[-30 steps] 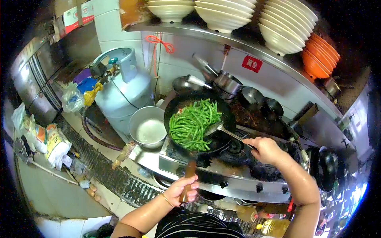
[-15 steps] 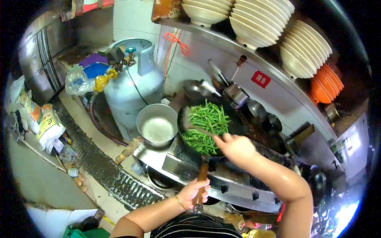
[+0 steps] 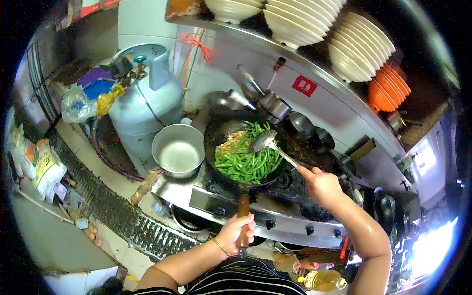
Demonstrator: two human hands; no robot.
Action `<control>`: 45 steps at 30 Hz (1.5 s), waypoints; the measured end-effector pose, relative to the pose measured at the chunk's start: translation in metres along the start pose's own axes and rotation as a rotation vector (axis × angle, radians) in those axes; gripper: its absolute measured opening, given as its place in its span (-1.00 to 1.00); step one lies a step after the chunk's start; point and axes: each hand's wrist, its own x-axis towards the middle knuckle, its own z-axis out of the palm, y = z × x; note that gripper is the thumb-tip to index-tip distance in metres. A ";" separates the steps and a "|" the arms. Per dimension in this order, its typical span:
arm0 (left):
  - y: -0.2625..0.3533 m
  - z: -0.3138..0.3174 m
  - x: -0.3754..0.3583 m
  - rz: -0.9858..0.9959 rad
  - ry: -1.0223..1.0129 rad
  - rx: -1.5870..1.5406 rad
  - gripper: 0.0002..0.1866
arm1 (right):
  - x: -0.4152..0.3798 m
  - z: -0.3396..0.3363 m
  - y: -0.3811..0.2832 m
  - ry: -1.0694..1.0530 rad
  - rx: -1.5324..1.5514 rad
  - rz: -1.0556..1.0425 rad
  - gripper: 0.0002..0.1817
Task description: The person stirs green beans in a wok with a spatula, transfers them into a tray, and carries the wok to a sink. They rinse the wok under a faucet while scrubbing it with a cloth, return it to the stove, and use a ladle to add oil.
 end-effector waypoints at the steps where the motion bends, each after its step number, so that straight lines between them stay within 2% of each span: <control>1: 0.000 0.001 0.001 -0.002 0.008 0.012 -0.85 | -0.009 0.000 0.004 0.009 0.055 0.008 -0.43; 5: 0.001 0.007 -0.003 -0.005 0.047 0.045 -0.84 | -0.038 -0.009 0.017 0.005 0.217 0.063 -0.41; 9: 0.002 0.011 -0.004 0.003 0.075 0.066 -0.81 | -0.050 -0.042 0.037 0.003 0.294 0.002 -0.45; 14: 0.003 0.010 -0.005 -0.022 0.042 0.036 -0.85 | -0.048 -0.106 0.039 -0.173 0.274 0.011 -0.48; 17: 0.005 0.008 -0.005 -0.044 0.009 0.026 -0.88 | -0.035 -0.086 0.043 -0.268 0.229 -0.103 -0.48; 19: 0.006 0.007 -0.005 -0.052 -0.014 0.030 -0.90 | -0.020 -0.050 0.038 -0.345 0.259 -0.069 -0.49; 23: 0.006 0.003 -0.005 -0.066 -0.026 0.038 -0.89 | -0.011 0.031 0.029 -0.076 0.502 -0.114 -0.50; 25: 0.005 0.004 -0.005 -0.066 -0.012 0.049 -0.89 | -0.011 0.053 0.019 -0.037 0.652 -0.062 -0.53; 27: 0.007 0.001 -0.004 -0.090 -0.038 0.008 -0.90 | -0.012 0.050 0.020 -0.063 0.804 -0.049 -0.50; 29: 0.006 0.001 -0.005 -0.088 -0.034 0.010 -0.90 | -0.017 0.037 0.038 -0.179 0.933 0.017 -0.48; 30: 0.007 0.000 -0.005 -0.084 -0.035 0.012 -0.90 | -0.017 0.011 0.042 -0.371 1.002 0.226 -0.46; 31: 0.007 0.000 -0.004 -0.079 -0.038 0.012 -0.90 | -0.015 0.011 0.050 -0.317 1.145 0.206 -0.45; 35: 0.003 -0.002 -0.002 -0.069 -0.051 0.017 -0.88 | 0.047 0.001 0.046 -0.183 1.142 0.266 -0.47; 38: 0.004 -0.001 -0.003 -0.073 -0.039 0.012 -0.88 | 0.117 0.020 0.035 -0.159 1.178 0.228 -0.49; 39: 0.004 -0.002 -0.004 -0.075 -0.035 0.009 -0.88 | 0.135 0.021 0.028 -0.221 1.177 0.300 -0.46; 41: 0.004 -0.001 -0.005 -0.078 -0.027 -0.004 -0.88 | 0.162 0.027 0.019 -0.376 1.156 0.271 -0.41; 43: 0.003 -0.002 -0.004 -0.079 -0.034 -0.010 -0.88 | 0.168 0.017 0.005 -0.510 1.150 0.116 -0.36; 45: 0.002 -0.001 -0.003 -0.067 -0.031 -0.002 -0.87 | 0.159 0.000 -0.005 -0.559 0.998 0.007 -0.40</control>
